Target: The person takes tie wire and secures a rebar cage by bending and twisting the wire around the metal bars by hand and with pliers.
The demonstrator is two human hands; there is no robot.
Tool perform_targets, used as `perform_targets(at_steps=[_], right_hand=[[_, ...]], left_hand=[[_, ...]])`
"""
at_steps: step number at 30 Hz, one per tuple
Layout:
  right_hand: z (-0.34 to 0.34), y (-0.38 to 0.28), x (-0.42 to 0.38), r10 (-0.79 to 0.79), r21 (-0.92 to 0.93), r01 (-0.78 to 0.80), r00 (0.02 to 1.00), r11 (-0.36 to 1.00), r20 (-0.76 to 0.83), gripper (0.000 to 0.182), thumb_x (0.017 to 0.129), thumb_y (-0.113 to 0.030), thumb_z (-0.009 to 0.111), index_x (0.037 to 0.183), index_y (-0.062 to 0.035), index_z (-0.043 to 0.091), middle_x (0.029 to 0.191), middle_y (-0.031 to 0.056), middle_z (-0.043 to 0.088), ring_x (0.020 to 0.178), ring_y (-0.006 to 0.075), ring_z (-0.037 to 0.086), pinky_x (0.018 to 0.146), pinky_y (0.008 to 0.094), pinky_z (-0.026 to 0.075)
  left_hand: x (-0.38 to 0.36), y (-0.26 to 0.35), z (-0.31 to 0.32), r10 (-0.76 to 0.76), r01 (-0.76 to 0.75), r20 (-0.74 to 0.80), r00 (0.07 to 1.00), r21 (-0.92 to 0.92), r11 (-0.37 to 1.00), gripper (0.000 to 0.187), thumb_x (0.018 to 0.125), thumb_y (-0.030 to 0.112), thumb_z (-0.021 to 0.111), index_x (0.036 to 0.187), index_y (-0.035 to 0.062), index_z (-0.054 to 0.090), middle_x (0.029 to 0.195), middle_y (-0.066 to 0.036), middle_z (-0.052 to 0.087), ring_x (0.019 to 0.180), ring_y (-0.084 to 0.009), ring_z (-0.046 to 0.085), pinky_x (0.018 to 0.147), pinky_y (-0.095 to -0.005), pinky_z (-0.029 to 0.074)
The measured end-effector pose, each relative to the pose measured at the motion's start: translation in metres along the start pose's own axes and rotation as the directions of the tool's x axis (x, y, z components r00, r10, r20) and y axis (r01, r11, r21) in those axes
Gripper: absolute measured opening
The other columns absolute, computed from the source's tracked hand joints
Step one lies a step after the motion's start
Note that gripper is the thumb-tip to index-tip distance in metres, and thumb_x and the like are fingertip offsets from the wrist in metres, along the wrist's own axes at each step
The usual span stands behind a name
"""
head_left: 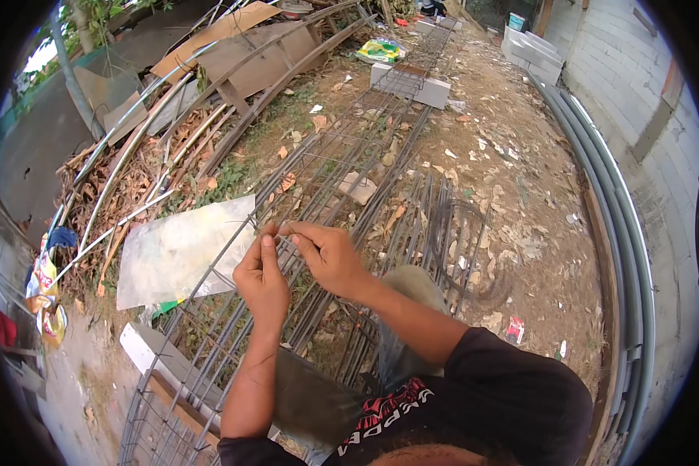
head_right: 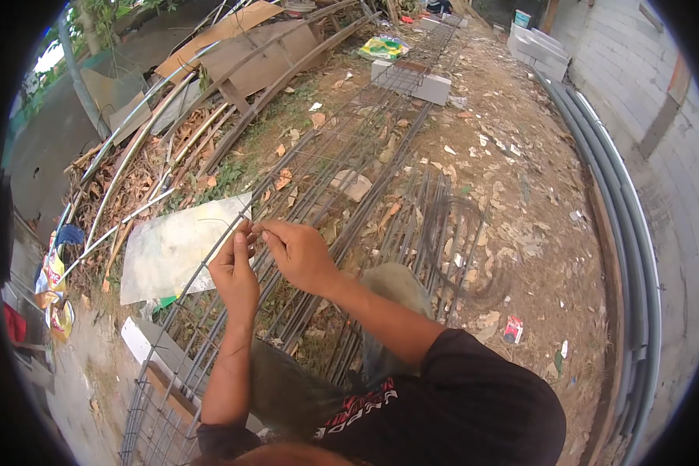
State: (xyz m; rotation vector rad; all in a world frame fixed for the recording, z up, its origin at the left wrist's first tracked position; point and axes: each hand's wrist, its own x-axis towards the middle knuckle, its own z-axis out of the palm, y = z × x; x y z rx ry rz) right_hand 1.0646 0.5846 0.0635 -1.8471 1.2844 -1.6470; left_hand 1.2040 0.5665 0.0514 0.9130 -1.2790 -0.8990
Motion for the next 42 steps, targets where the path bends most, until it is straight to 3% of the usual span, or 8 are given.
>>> perform_targets(at_steps=[4,20,24,27,29,35,39,42], right_hand=[[0.005,-0.003,-0.005,0.111,-0.008,-0.111,0.987,0.994,0.116,0.017,0.1,-0.011,0.06,0.109,0.0002,0.07,0.091,0.0221,0.07,0.08,0.0402,0.069,0.068,0.0433,0.052],[0.0,0.01,-0.008,-0.016,-0.093,0.046,0.952,0.995,0.307,0.017,0.097,-0.016,0.064,0.103,-0.0016,0.071,0.093,0.0172,0.069,0.088,0.0382,0.068,0.075,0.0461,0.053],[-0.007,0.004,0.007,-0.024,-0.035,0.028,0.995,0.999,0.092,0.02,0.098,-0.017,0.065,0.107,-0.0002,0.071,0.099,0.0155,0.069,0.091,0.0341,0.068,0.079,0.0435,0.053],[-0.004,-0.011,0.015,-0.043,-0.027,0.043,0.999,0.999,0.0,0.022,0.099,-0.014,0.065,0.114,0.002,0.07,0.103,0.0155,0.069,0.091,0.0294,0.069,0.078,0.0389,0.055],[0.0,-0.013,0.019,-0.164,-0.133,0.159,0.986,0.978,-0.029,0.023,0.099,-0.013,0.066,0.116,0.0019,0.07,0.1,0.0148,0.069,0.09,0.0271,0.069,0.078,0.0363,0.055],[-0.006,-0.009,0.019,0.178,0.409,-0.246,0.964,0.879,0.197,0.017,0.104,-0.016,0.063,0.107,0.0002,0.069,0.093,0.0071,0.071,0.09,0.0156,0.067,0.079,0.0308,0.053],[-0.003,-0.006,0.015,0.202,0.604,-0.305,0.951,0.737,0.234,0.018,0.107,-0.017,0.059,0.102,-0.0016,0.066,0.089,0.0032,0.067,0.085,0.0107,0.063,0.077,0.0277,0.051],[0.001,-0.004,0.014,0.186,0.665,-0.238,0.971,0.708,0.15,0.017,0.108,-0.017,0.058,0.103,-0.002,0.064,0.085,0.0016,0.064,0.082,0.009,0.06,0.074,0.027,0.049]], left_hand=[[0.0,0.005,-0.001,0.074,-0.074,-0.025,0.997,0.027,0.997,0.034,0.107,0.02,0.059,0.12,-0.0088,0.072,0.103,-0.015,0.078,0.095,-0.0169,0.071,0.085,-0.0303,0.055],[0.003,-0.006,-0.006,-0.002,0.001,0.077,0.997,0.014,1.0,0.032,0.11,0.02,0.052,0.089,-0.0022,0.064,0.083,-0.006,0.066,0.076,-0.0096,0.055,0.069,-0.0281,0.046],[0.001,0.003,-0.004,0.132,-0.145,0.067,0.989,0.267,0.953,0.03,0.11,0.018,0.051,0.092,-0.0028,0.064,0.077,-0.009,0.064,0.071,-0.0122,0.057,0.064,-0.0323,0.044],[-0.007,0.012,-0.003,-0.08,0.009,0.23,0.97,0.296,0.955,0.026,0.109,0.016,0.051,0.099,-0.0033,0.065,0.071,-0.015,0.061,0.063,-0.0206,0.058,0.059,-0.0375,0.044],[-0.011,0.004,0.004,0.151,-0.24,0.267,0.952,0.34,0.909,0.023,0.108,0.014,0.052,0.102,-0.0031,0.065,0.071,-0.019,0.06,0.06,-0.0292,0.059,0.058,-0.041,0.045],[-0.011,0.012,0.004,0.228,-0.33,0.327,0.917,0.301,0.895,0.022,0.108,0.01,0.049,0.097,-0.0045,0.061,0.065,-0.018,0.057,0.055,-0.0262,0.056,0.055,-0.0375,0.042],[-0.013,0.014,0.004,0.337,-0.445,0.341,0.877,0.316,0.838,0.013,0.103,0.009,0.058,0.1,-0.0021,0.064,0.073,-0.021,0.06,0.061,-0.0401,0.059,0.057,-0.0433,0.045],[-0.018,0.002,0.003,0.281,-0.415,0.399,0.873,0.305,0.857,0.014,0.103,0.011,0.06,0.099,-0.0021,0.064,0.077,-0.02,0.06,0.065,-0.0352,0.062,0.059,-0.0403,0.045]])
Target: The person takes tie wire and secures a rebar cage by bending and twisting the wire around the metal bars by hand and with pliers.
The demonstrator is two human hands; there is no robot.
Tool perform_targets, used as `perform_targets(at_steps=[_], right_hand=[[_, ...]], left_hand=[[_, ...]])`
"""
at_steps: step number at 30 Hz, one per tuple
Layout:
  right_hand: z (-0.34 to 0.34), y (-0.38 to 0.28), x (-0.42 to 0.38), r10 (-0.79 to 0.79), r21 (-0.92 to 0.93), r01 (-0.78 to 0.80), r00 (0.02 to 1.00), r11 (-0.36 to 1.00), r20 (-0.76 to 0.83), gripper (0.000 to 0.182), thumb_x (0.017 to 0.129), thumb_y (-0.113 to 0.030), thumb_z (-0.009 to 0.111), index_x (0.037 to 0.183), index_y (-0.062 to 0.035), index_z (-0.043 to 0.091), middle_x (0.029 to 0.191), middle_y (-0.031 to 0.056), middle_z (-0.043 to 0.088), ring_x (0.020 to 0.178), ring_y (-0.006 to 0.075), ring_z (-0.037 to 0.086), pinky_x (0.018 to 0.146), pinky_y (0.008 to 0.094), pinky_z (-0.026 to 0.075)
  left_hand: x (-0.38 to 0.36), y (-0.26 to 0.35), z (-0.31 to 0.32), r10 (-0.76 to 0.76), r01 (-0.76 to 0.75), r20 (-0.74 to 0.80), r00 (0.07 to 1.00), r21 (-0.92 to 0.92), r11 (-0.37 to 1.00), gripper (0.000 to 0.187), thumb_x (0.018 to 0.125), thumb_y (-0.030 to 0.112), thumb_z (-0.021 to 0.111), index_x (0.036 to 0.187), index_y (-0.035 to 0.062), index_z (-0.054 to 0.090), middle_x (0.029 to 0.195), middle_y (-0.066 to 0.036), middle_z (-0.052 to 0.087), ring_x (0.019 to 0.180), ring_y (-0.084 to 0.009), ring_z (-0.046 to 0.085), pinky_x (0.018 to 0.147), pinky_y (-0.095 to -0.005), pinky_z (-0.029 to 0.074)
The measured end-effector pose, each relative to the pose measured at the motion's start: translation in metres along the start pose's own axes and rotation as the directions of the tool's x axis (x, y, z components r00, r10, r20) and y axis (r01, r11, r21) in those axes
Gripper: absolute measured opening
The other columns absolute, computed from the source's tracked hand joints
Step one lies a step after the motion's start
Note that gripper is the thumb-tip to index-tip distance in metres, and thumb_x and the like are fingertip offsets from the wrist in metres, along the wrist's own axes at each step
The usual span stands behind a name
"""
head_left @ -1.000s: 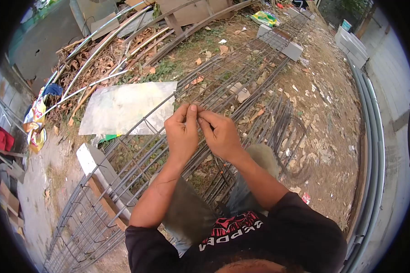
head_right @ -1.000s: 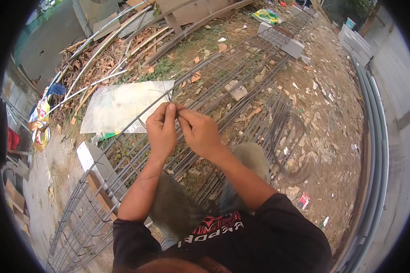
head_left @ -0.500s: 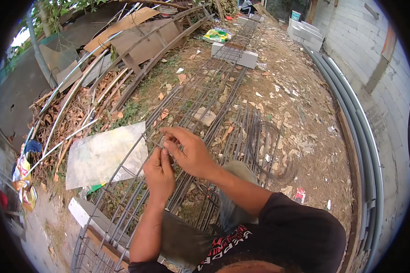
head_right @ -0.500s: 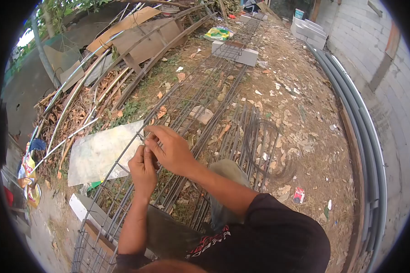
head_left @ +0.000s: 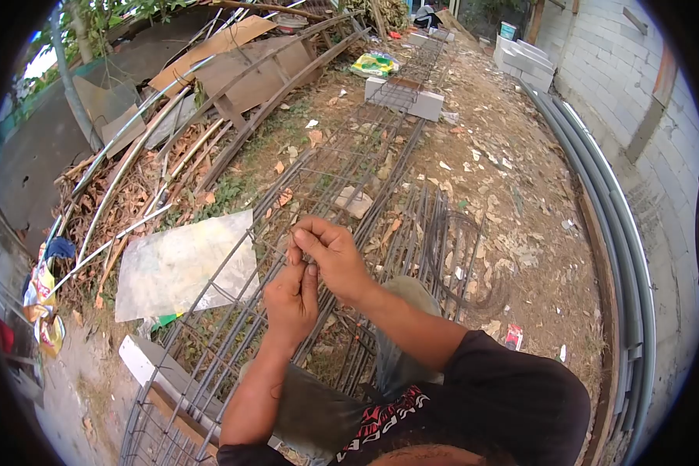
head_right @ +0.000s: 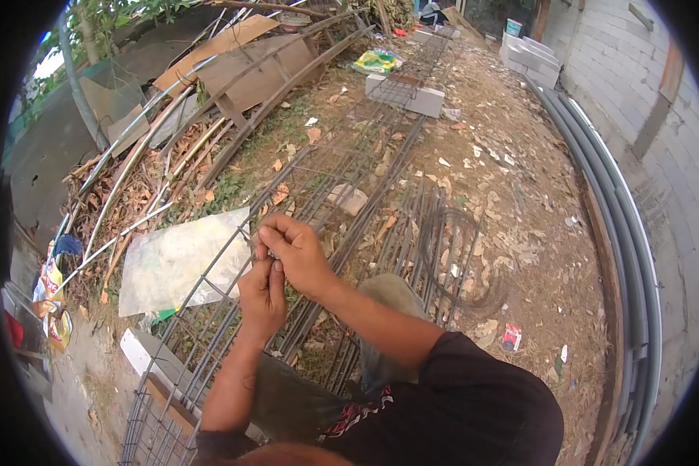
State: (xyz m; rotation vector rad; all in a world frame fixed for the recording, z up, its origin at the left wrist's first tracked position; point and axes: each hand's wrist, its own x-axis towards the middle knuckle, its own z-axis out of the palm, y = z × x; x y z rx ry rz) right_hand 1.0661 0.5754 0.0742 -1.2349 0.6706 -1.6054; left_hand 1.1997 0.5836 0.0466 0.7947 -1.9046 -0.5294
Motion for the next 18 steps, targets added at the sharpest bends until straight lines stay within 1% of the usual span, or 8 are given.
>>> perform_targets(at_steps=[3,5,7,8,10,14,16,18], right_hand=[[-0.006,-0.003,0.0,-0.105,-0.204,0.101,0.994,0.974,-0.011,0.017,0.108,-0.017,0.059,0.104,-0.0015,0.064,0.083,0.0003,0.06,0.078,0.0077,0.057,0.069,0.0268,0.047],[-0.007,-0.009,-0.003,-0.185,-0.331,0.167,0.982,0.929,-0.023,0.017,0.107,-0.017,0.06,0.103,-0.0006,0.064,0.081,-0.0005,0.059,0.074,0.007,0.055,0.065,0.0266,0.045],[-0.004,-0.016,-0.01,-0.082,-0.334,0.078,0.997,0.939,0.002,0.015,0.105,-0.013,0.062,0.103,0.0007,0.065,0.08,0.0006,0.061,0.073,0.0058,0.054,0.063,0.027,0.045],[-0.003,-0.017,-0.013,-0.028,-0.337,0.03,1.0,0.941,0.012,0.014,0.104,-0.012,0.062,0.103,0.0014,0.066,0.079,0.0011,0.063,0.072,0.0052,0.054,0.062,0.0272,0.045],[-0.003,-0.01,-0.018,-0.044,-0.322,0.046,0.999,0.946,0.014,0.012,0.103,-0.011,0.064,0.101,0.0015,0.066,0.079,0.0012,0.063,0.071,0.0048,0.054,0.061,0.0263,0.044],[-0.005,0.007,-0.021,0.02,-0.149,-0.027,0.999,0.989,-0.05,0.014,0.102,-0.012,0.067,0.097,0.0004,0.066,0.078,0.0019,0.065,0.066,0.0034,0.053,0.057,0.0233,0.043],[-0.009,0.006,-0.02,0.127,-0.105,-0.13,0.991,0.986,-0.029,0.014,0.102,-0.014,0.068,0.096,-0.001,0.066,0.076,0.0016,0.065,0.063,0.003,0.053,0.054,0.0225,0.041],[-0.012,0.006,-0.021,0.175,-0.077,-0.175,0.985,0.982,-0.008,0.014,0.102,-0.015,0.068,0.096,-0.002,0.066,0.074,0.0011,0.065,0.06,0.0028,0.052,0.051,0.0219,0.039]], left_hand=[[0.008,0.015,-0.008,-0.002,0.0,-0.034,0.999,-0.047,0.999,0.017,0.102,0.014,0.063,0.104,-0.0021,0.067,0.087,-0.018,0.065,0.075,-0.0269,0.067,0.064,-0.0353,0.048],[0.011,0.014,-0.012,-0.137,0.099,-0.173,0.975,-0.212,0.972,0.021,0.102,0.017,0.065,0.11,-0.002,0.069,0.096,-0.015,0.069,0.082,-0.0218,0.067,0.069,-0.0328,0.05],[0.013,0.015,-0.02,-0.258,0.167,-0.222,0.94,-0.36,0.918,0.025,0.1,0.015,0.07,0.117,-0.0022,0.071,0.105,-0.01,0.072,0.089,-0.015,0.066,0.075,-0.029,0.052],[0.013,0.015,-0.021,-0.264,0.171,-0.206,0.942,-0.382,0.908,0.022,0.099,0.013,0.07,0.115,-0.0026,0.072,0.105,-0.01,0.072,0.088,-0.0142,0.066,0.074,-0.0282,0.052],[0.011,0.014,-0.021,-0.279,0.182,-0.175,0.944,-0.428,0.885,0.017,0.097,0.008,0.071,0.11,-0.0035,0.073,0.104,-0.01,0.072,0.088,-0.0127,0.065,0.072,-0.0264,0.05],[0.012,0.014,-0.02,-0.247,0.142,-0.23,0.941,-0.397,0.907,0.009,0.096,0.003,0.072,0.1,-0.0042,0.075,0.1,-0.009,0.072,0.084,-0.0102,0.063,0.068,-0.0239,0.048],[0.013,0.012,-0.02,-0.233,0.129,-0.248,0.941,-0.374,0.918,0.009,0.097,0.004,0.071,0.098,-0.0043,0.076,0.098,-0.008,0.071,0.081,-0.0092,0.061,0.065,-0.0233,0.046],[0.015,0.011,-0.024,-0.257,0.17,-0.206,0.944,-0.363,0.916,0.016,0.1,0.012,0.069,0.1,-0.0031,0.076,0.098,-0.007,0.071,0.079,-0.009,0.061,0.064,-0.0236,0.047]])
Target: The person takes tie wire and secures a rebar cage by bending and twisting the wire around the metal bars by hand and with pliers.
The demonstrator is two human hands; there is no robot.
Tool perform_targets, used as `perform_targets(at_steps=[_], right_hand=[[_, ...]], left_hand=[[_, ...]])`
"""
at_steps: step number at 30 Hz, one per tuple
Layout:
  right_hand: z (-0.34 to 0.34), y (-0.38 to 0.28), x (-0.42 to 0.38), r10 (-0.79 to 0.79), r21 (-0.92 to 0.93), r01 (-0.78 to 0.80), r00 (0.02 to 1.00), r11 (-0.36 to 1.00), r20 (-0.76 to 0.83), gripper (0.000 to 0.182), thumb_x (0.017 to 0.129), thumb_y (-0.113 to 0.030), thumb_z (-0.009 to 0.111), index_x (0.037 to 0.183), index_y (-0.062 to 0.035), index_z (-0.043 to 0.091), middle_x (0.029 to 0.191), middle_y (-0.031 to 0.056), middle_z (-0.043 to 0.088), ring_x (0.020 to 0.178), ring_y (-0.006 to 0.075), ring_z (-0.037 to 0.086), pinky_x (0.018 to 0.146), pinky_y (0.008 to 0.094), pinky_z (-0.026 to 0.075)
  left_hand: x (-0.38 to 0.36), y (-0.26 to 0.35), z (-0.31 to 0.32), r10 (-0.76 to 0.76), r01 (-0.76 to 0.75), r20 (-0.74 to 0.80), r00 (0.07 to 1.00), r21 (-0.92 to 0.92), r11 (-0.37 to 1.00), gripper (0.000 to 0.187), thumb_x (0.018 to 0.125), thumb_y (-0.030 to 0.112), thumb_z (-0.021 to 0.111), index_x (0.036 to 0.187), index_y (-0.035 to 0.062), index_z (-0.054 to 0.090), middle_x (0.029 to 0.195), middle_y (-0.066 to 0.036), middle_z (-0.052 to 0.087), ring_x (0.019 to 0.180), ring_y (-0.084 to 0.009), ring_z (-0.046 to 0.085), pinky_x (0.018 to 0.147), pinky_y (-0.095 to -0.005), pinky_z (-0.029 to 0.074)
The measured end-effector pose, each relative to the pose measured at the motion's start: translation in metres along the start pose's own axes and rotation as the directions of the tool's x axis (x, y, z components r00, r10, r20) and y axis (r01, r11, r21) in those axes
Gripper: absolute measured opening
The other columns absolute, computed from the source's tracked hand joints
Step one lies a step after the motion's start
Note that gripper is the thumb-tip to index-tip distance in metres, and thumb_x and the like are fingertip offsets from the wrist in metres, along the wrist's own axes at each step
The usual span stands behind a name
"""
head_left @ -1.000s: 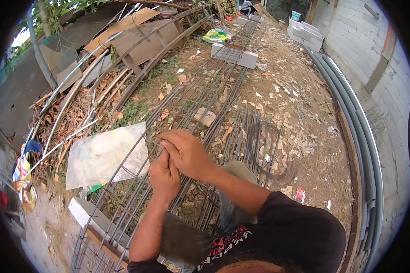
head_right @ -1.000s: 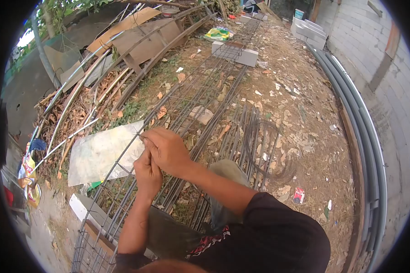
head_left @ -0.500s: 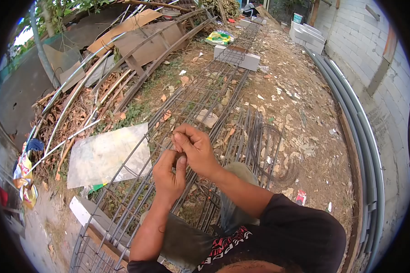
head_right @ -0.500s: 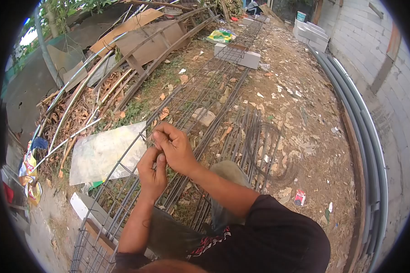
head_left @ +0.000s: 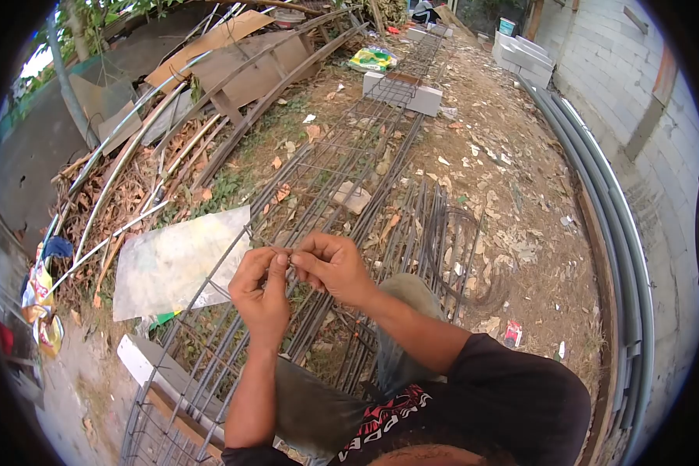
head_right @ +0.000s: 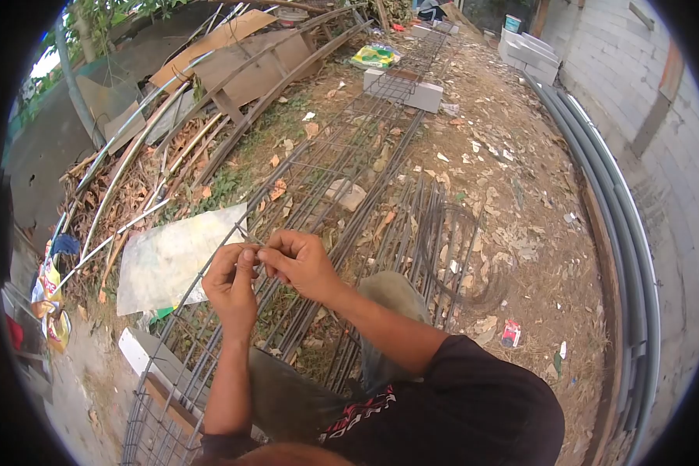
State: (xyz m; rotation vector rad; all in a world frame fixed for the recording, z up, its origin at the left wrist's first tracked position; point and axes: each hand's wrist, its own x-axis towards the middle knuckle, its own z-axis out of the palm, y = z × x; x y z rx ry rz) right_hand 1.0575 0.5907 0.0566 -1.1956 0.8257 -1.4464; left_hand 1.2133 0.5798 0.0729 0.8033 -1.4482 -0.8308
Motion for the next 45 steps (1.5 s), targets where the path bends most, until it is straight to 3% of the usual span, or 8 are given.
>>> perform_targets(at_steps=[14,17,19,24,31,37,40,45], right_hand=[[-0.008,-0.004,-0.003,0.283,0.468,-0.476,0.86,0.745,0.424,0.023,0.105,-0.022,0.065,0.098,-0.0005,0.068,0.063,-0.0001,0.059,0.042,0.0026,0.038,0.04,0.0205,0.028],[-0.001,0.003,-0.005,0.306,0.35,-0.43,0.883,0.832,0.357,0.026,0.105,-0.024,0.064,0.097,0.0,0.07,0.065,-0.0007,0.059,0.048,0.0065,0.048,0.045,0.024,0.038],[0.008,0.016,-0.011,0.03,-0.032,-0.023,0.969,0.999,0.246,0.027,0.105,-0.026,0.063,0.098,-0.0003,0.07,0.069,0.0033,0.063,0.056,0.0143,0.057,0.053,0.0297,0.046],[-0.004,0.035,-0.048,-0.103,-0.74,0.346,0.929,0.576,0.355,0.026,0.103,-0.026,0.06,0.099,-0.0017,0.069,0.092,0.0167,0.071,0.078,0.0315,0.068,0.072,0.0406,0.053],[-0.004,0.02,-0.069,0.114,-0.127,-0.051,0.815,0.991,0.568,0.019,0.1,-0.018,0.065,0.106,-0.0003,0.065,0.085,0.0041,0.073,0.079,0.019,0.072,0.073,0.0366,0.056],[0.013,0.006,-0.085,0.442,0.142,-0.787,0.474,0.601,0.761,0.026,0.105,-0.02,0.061,0.115,0.0033,0.066,0.092,0.0062,0.074,0.064,0.0076,0.064,0.061,0.0255,0.052],[-0.003,0.024,-0.091,0.565,-0.246,-0.531,0.601,0.811,0.565,0.023,0.105,-0.018,0.059,0.113,0.002,0.068,0.094,0.0094,0.077,0.056,0.0057,0.062,0.05,0.0237,0.049],[-0.089,0.004,-0.09,0.488,0.04,-0.528,0.809,0.849,0.328,0.03,0.109,-0.019,0.052,0.124,0.0012,0.069,0.084,0.0079,0.074,0.059,0.0092,0.065,0.057,0.0234,0.052]], left_hand=[[0.008,-0.002,-0.013,-0.021,0.124,0.275,0.961,-0.366,0.922,0.023,0.101,0.017,0.068,0.096,-0.0041,0.075,0.107,-0.014,0.073,0.081,-0.0142,0.063,0.074,-0.0285,0.051],[0.009,-0.007,-0.013,-0.115,0.191,0.195,0.974,-0.432,0.881,0.026,0.105,0.023,0.064,0.095,-0.0007,0.069,0.1,-0.011,0.071,0.074,-0.0147,0.061,0.071,-0.0292,0.051],[0.012,-0.005,-0.013,-0.286,0.266,0.05,0.957,-0.548,0.793,0.027,0.107,0.027,0.06,0.095,0.0031,0.064,0.087,-0.006,0.068,0.066,-0.0136,0.056,0.066,-0.03,0.05],[0.037,-0.008,-0.079,-0.329,-0.004,-0.394,0.858,-0.645,0.764,0.027,0.11,0.029,0.056,0.093,0.0085,0.056,0.065,0.006,0.029,0.053,-0.0059,0.026,0.046,-0.0251,0.029],[0.039,-0.016,-0.159,-0.306,-0.133,-0.452,0.838,-0.712,0.689,0.027,0.11,0.026,0.057,0.092,0.0064,0.054,0.064,0.006,0.027,0.051,-0.005,0.022,0.04,-0.023,0.021],[0.052,-0.006,-0.202,-0.261,-0.226,-0.478,0.839,-0.742,0.63,0.027,0.11,0.026,0.055,0.092,0.0053,0.053,0.063,0.005,0.026,0.051,-0.0061,0.021,0.039,-0.0238,0.022],[0.059,-0.024,-0.273,-0.162,-0.322,-0.54,0.826,-0.689,0.649,0.028,0.112,0.024,0.05,0.092,0.0053,0.052,0.062,0.004,0.025,0.05,-0.0068,0.021,0.039,-0.0243,0.022],[0.053,-0.038,-0.386,-0.234,-0.378,-0.769,0.595,-0.524,0.763,0.029,0.113,0.023,0.044,0.089,0.0073,0.047,0.061,0.004,0.025,0.046,-0.0075,0.018,0.038,-0.0249,0.019]])
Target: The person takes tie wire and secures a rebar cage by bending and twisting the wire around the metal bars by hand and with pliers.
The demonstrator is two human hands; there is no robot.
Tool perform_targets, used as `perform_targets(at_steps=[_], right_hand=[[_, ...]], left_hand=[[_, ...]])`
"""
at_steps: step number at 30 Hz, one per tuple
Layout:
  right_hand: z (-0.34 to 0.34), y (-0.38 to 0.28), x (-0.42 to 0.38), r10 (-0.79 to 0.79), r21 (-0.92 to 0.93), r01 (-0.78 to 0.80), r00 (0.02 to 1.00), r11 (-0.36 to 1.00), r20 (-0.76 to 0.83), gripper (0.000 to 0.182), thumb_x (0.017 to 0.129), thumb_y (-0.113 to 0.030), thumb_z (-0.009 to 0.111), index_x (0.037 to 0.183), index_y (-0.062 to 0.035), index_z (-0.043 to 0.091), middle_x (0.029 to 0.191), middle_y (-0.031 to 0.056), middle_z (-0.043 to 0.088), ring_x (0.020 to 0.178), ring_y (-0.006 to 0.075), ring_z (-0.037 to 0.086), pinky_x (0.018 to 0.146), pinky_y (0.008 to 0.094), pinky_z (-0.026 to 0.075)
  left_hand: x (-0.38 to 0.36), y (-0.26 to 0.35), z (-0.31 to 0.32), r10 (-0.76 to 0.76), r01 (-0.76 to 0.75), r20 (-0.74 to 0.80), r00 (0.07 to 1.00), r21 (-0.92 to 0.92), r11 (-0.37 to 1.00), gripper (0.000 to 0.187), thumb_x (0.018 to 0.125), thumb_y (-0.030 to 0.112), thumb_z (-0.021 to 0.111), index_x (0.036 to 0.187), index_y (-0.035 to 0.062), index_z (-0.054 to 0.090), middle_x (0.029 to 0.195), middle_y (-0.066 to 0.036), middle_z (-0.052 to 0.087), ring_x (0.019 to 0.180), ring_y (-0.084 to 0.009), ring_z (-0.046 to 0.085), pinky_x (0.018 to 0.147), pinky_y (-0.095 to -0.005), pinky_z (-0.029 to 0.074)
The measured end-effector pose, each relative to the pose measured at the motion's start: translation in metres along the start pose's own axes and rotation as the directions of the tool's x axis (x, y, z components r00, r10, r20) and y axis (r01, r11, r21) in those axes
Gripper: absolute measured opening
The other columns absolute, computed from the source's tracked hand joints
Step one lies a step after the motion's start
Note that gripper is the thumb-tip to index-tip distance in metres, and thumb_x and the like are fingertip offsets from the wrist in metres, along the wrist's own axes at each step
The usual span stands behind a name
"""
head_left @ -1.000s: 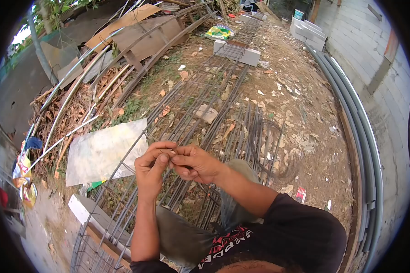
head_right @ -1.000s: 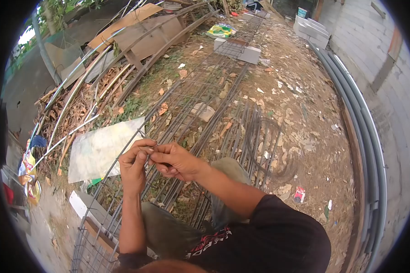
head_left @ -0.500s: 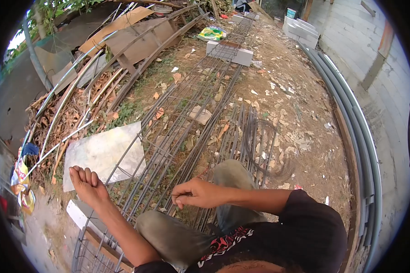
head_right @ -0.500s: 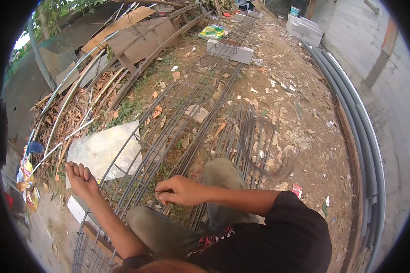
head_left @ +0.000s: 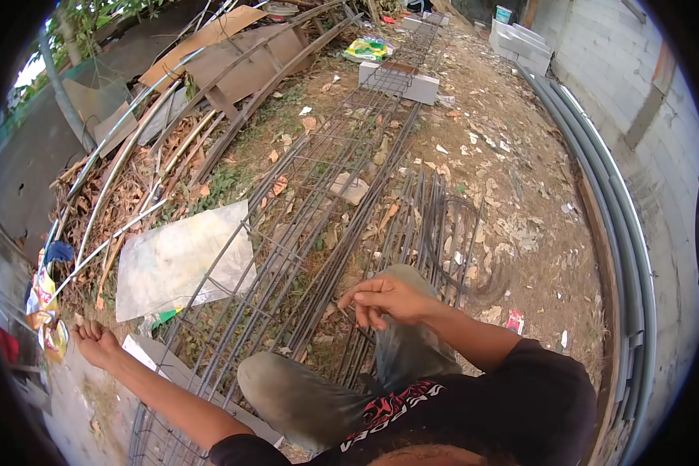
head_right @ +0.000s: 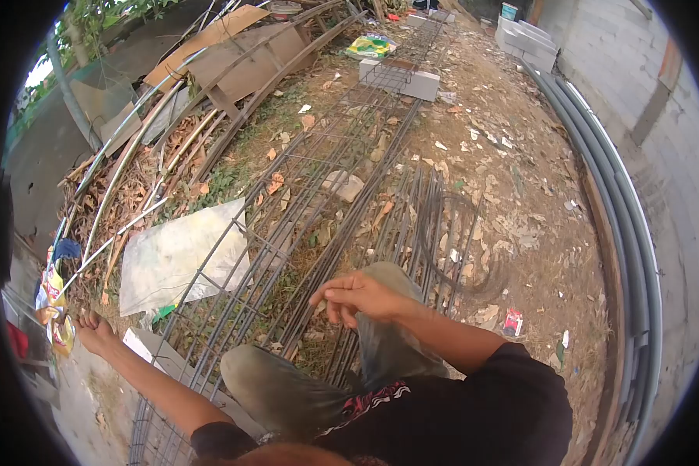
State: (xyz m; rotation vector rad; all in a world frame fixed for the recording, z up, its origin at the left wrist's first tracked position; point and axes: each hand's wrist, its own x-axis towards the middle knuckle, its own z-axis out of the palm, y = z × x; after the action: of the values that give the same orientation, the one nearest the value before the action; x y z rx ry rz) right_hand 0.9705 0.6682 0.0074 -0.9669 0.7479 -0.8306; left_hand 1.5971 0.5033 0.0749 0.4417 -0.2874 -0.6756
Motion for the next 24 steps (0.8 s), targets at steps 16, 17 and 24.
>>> perform_targets(at_steps=[16,17,24], right_hand=[[0.114,-0.029,0.092,-0.017,0.124,-0.034,0.921,0.992,0.389,0.022,0.108,-0.021,0.057,0.111,-0.0005,0.063,0.075,0.0011,0.062,0.065,0.0081,0.061,0.06,0.0254,0.049],[0.109,-0.027,0.084,-0.022,0.115,-0.024,0.924,0.993,0.382,0.021,0.107,-0.02,0.058,0.111,-0.0006,0.063,0.077,0.0008,0.061,0.068,0.0087,0.061,0.064,0.0271,0.05],[0.117,0.013,0.047,-0.037,0.154,-0.039,0.885,0.987,0.464,0.015,0.099,-0.011,0.064,0.11,0.0,0.061,0.098,0.0058,0.063,0.098,0.0183,0.064,0.097,0.0409,0.051]], left_hand=[[-0.179,-0.071,0.17,-0.123,0.141,0.339,0.933,-0.029,0.99,0.028,0.111,0.024,0.053,0.09,0.0044,0.054,0.062,0.006,0.026,0.05,-0.0054,0.02,0.041,-0.0226,0.019],[-0.156,-0.06,0.149,-0.177,0.214,0.379,0.908,-0.058,0.975,0.028,0.111,0.023,0.053,0.09,0.0037,0.054,0.062,0.006,0.026,0.051,-0.0057,0.021,0.041,-0.0232,0.019],[-0.14,-0.021,0.104,-0.182,0.278,0.499,0.847,-0.123,0.953,0.027,0.111,0.019,0.049,0.091,0.001,0.051,0.061,0.004,0.026,0.051,-0.0081,0.023,0.044,-0.0256,0.023]])
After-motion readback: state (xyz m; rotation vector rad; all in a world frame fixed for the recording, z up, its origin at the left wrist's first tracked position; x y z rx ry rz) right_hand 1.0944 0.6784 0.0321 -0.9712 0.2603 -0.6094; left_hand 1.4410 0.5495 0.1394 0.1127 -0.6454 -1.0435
